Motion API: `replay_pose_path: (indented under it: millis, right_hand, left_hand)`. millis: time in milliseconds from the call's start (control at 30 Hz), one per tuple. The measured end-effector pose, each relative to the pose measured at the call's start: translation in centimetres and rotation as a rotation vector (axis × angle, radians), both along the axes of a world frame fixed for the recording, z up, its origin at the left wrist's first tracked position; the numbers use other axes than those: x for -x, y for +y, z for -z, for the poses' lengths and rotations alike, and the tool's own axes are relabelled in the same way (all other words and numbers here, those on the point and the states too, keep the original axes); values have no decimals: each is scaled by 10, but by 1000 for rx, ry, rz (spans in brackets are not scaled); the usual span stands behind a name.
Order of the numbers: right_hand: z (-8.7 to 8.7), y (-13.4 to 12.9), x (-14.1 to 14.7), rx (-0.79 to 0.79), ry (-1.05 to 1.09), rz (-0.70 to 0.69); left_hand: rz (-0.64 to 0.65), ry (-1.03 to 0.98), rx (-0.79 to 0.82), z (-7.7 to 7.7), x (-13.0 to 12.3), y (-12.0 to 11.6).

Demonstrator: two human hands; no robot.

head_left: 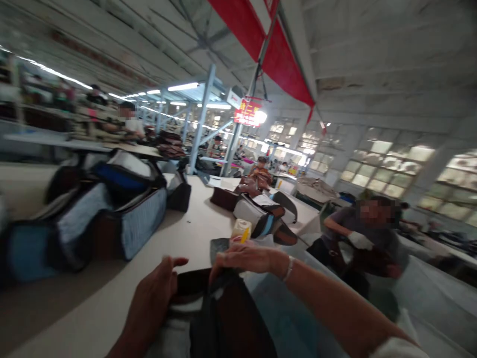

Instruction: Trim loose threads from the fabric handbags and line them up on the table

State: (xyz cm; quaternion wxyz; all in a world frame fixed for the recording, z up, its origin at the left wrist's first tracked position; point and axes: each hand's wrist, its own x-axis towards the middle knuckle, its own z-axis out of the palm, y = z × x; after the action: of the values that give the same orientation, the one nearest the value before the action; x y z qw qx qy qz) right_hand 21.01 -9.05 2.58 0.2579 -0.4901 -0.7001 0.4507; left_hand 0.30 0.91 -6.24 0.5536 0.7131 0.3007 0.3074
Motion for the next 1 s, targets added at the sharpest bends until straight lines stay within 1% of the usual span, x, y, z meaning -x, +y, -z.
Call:
replay_pose_path:
  millis: [33,67,133,233,300,367,467,533,600,667,733,900,1000]
  right_hand:
    - [4,-4,-2,-56,74,54]
    - [12,-8,-2,-68,135,72]
    - [30,-17,7,-25,254,84]
    - [52,-30,31,47,437,126]
    - [60,-34,44,57,523,169]
    - [63,-34,49,71,555,197]
    - [61,-35,49,93,564,203]
    - [57,-37,48,111,561,205]
    - [52,-40,49,137,544,215]
    - [45,-44,51,152,530,233]
    - [40,-48,53,144,507,255]
    - [31,-52,56,159,501,267]
    - [28,-52,57,104,461,268]
  left_hand:
    - [-131,-43,18,6,10,5]
    - [-149,-62,25,10,18,10]
    - [-114,-37,3,11,28,18]
    - [102,45,-1,4,38,18]
    - [226,52,36,-3,46,11]
    - [333,0,69,-10,53,2]
    - [489,-70,128,-23,60,-7]
    - [589,-40,222,-32,59,-10]
    - [654,-9,319,-40,56,-11]
    - [673,5,382,-45,51,-12]
    - [678,14,407,-49,46,-13]
    - [669,73,394,-55,36,-15]
    - [643,90,394,-57,31,-17]
